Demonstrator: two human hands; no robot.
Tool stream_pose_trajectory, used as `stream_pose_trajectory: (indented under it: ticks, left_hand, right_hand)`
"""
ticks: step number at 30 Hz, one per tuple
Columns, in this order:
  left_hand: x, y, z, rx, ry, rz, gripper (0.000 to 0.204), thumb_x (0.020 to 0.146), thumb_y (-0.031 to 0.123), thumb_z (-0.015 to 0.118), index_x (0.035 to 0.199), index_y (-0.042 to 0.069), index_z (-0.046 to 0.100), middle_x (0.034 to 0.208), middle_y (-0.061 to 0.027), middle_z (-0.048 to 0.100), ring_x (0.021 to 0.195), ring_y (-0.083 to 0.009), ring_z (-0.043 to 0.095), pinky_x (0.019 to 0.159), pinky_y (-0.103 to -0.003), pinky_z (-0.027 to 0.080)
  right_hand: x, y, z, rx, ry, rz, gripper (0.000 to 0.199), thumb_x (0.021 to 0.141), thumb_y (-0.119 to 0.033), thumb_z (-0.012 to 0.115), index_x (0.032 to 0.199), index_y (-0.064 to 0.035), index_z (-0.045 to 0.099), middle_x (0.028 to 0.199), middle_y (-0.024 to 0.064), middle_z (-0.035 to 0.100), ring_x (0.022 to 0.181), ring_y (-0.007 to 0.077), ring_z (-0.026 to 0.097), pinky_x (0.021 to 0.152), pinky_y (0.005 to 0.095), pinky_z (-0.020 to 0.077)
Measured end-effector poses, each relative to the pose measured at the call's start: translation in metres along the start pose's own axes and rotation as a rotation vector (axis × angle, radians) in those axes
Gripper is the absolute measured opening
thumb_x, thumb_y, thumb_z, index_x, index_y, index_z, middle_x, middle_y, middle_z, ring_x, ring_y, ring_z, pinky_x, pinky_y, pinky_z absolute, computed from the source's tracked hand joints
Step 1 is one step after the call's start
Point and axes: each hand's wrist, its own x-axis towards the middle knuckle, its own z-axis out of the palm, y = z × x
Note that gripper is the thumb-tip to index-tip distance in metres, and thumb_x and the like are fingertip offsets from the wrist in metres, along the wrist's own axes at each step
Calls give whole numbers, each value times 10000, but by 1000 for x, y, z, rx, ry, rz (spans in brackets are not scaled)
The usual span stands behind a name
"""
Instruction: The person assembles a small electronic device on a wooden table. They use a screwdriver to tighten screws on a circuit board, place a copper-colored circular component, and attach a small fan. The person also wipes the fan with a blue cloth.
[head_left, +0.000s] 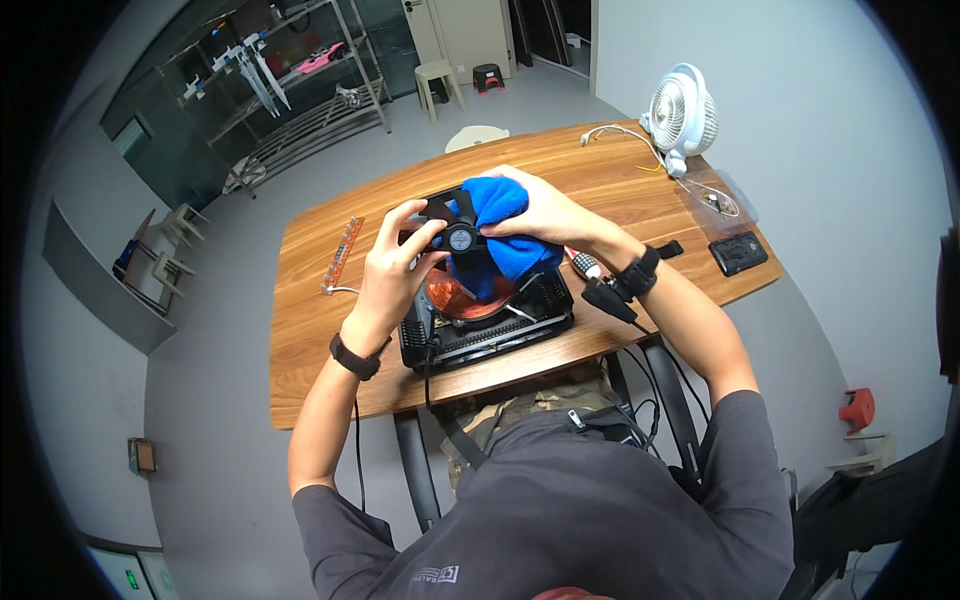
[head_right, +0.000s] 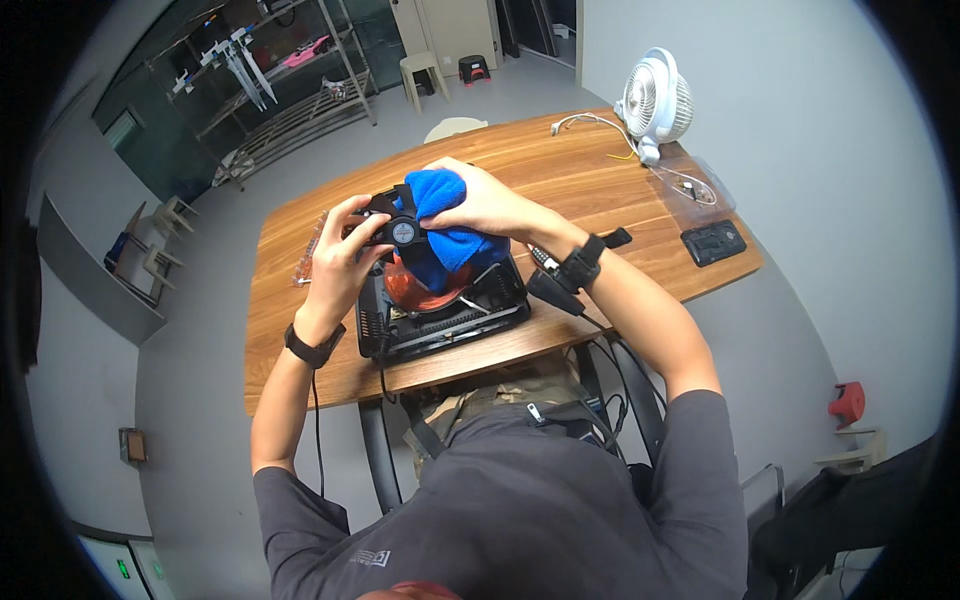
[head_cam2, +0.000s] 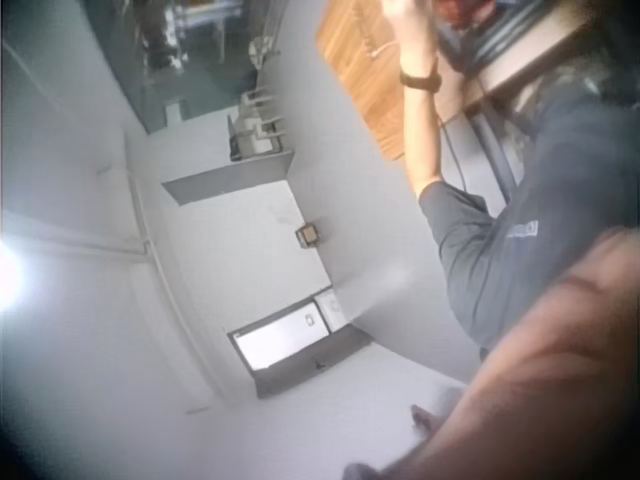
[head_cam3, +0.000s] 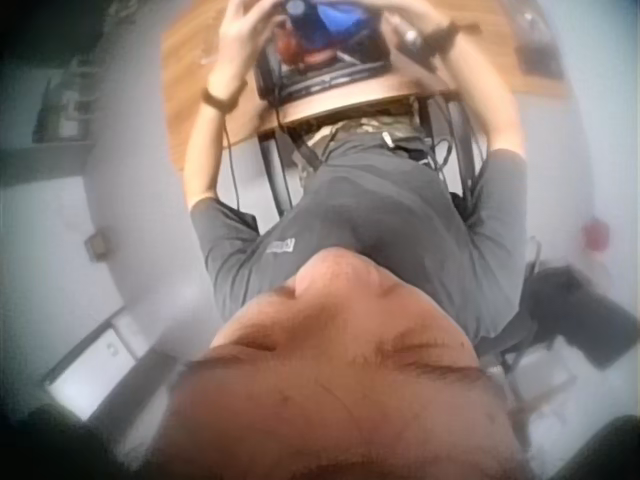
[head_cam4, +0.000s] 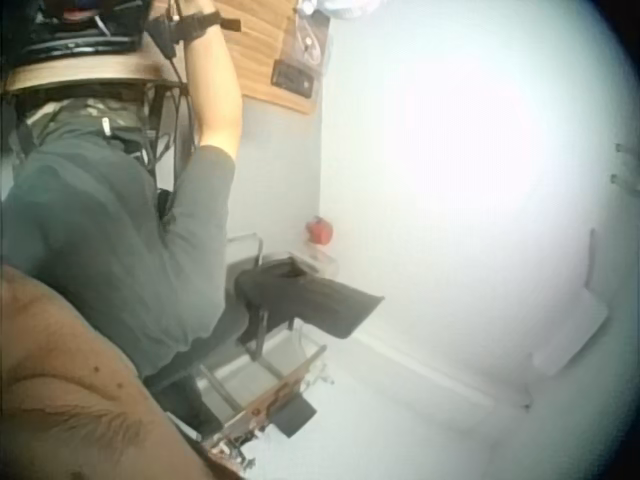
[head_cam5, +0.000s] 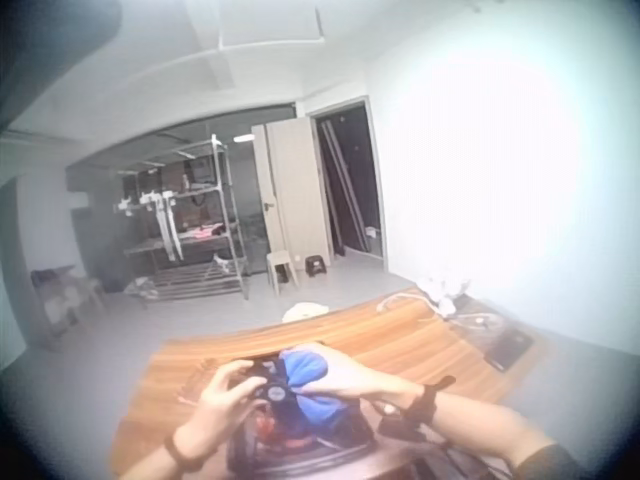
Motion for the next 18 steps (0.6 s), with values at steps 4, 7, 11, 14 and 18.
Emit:
stream_pose_trajectory:
  ticks: [4,7,11,14,18]
  left_hand:
    - [-1,-3,4,-8,-26,-18,452,759,23,858,1192,63,733,1351,-143,583,1039,-268,700,844,-363,629]
    - [0,-3,3,4,-20,0,455,769,30,854,1205,68,731,1347,-150,589,1049,-278,701,862,-366,626]
    - [-3,-6,0,12,-32,-28,462,772,25,853,1215,73,730,1333,-152,595,1068,-284,695,885,-369,621]
    - [-1,-3,-7,20,-33,-30,468,767,11,852,1215,72,730,1316,-146,598,1078,-281,690,892,-370,619]
    - [0,-3,-15,11,-1,-47,484,759,-10,851,1221,64,728,1296,-137,600,1083,-274,686,900,-372,621]
  right_hand:
    - [8,-1,-2,-4,-59,16,628,780,-214,903,1313,-56,610,1222,114,661,1144,220,630,1015,375,513]
    - [12,1,-1,19,-59,15,567,780,-199,902,1259,-47,639,1176,102,678,1095,203,644,991,365,518]
    - [10,3,15,52,71,-13,519,776,-171,901,1212,-31,657,1118,80,692,1042,181,653,964,350,523]
    - [6,4,27,104,201,-37,472,800,-123,882,1201,-19,655,1107,78,693,1026,166,654,942,335,533]
    - [1,-2,36,318,342,-29,475,837,-126,872,1233,-25,629,1151,78,684,1042,148,654,938,324,546]
